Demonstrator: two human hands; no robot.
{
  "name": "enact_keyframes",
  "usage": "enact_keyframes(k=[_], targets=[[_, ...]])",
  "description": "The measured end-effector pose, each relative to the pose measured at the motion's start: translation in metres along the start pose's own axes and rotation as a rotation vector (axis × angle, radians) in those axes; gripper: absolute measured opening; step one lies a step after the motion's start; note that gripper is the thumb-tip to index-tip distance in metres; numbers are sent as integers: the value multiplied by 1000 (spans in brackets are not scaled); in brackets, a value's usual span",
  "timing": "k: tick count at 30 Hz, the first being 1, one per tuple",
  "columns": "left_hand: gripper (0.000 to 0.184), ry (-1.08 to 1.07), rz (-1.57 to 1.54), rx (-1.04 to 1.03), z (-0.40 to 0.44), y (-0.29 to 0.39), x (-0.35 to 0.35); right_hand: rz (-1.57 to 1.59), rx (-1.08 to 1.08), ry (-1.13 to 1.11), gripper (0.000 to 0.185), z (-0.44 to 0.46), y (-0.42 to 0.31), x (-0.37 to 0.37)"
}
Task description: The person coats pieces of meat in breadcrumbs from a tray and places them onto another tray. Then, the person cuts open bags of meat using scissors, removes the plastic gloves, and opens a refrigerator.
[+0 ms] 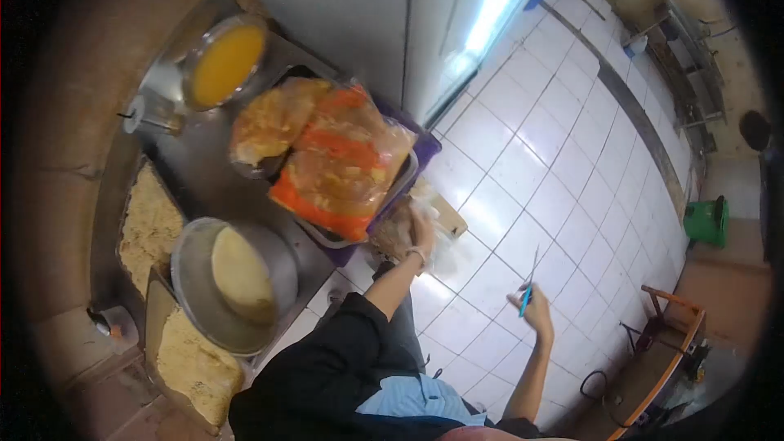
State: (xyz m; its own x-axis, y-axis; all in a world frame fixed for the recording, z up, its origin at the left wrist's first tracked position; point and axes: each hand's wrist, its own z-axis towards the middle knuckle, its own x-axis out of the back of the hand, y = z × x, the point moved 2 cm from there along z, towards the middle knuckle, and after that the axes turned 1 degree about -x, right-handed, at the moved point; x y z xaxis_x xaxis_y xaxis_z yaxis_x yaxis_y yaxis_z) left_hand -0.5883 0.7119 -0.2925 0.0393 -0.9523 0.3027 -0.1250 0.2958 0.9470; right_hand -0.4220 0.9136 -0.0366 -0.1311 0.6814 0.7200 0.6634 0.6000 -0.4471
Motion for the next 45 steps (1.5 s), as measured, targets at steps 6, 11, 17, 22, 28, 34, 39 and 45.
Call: enact_keyframes(k=[6, 11, 17, 22, 28, 34, 39, 45], targets=[[68, 28, 437, 8, 22, -66, 49, 128, -192, -137, 43, -6, 57, -87], [75, -703, 860, -67, -8, -141, 22, 237, -208, -170, 41, -3, 69, -142], [49, -981, 1253, -113, 59, -171, -41, 305, -340, -183, 38, -10, 105, -178], [48, -1054, 1033, 258, 84, -193, -38, 314, -359, -157, 42, -20, 135, -201], [46, -745, 593, 559, 73, -166, 0, 195, -292, -255, 49, -9, 91, -189], [29, -99, 313, 137, 3, -92, 29, 147, 169, 31, 39, 16, -13, -97], [34, -401, 144, 250, -55, 14, 75, 230, 588, 93, 37, 5, -188, -11], [37, -956, 142, 23, -48, 94, 123, 133, 1102, -108, 32, -24, -397, -44]])
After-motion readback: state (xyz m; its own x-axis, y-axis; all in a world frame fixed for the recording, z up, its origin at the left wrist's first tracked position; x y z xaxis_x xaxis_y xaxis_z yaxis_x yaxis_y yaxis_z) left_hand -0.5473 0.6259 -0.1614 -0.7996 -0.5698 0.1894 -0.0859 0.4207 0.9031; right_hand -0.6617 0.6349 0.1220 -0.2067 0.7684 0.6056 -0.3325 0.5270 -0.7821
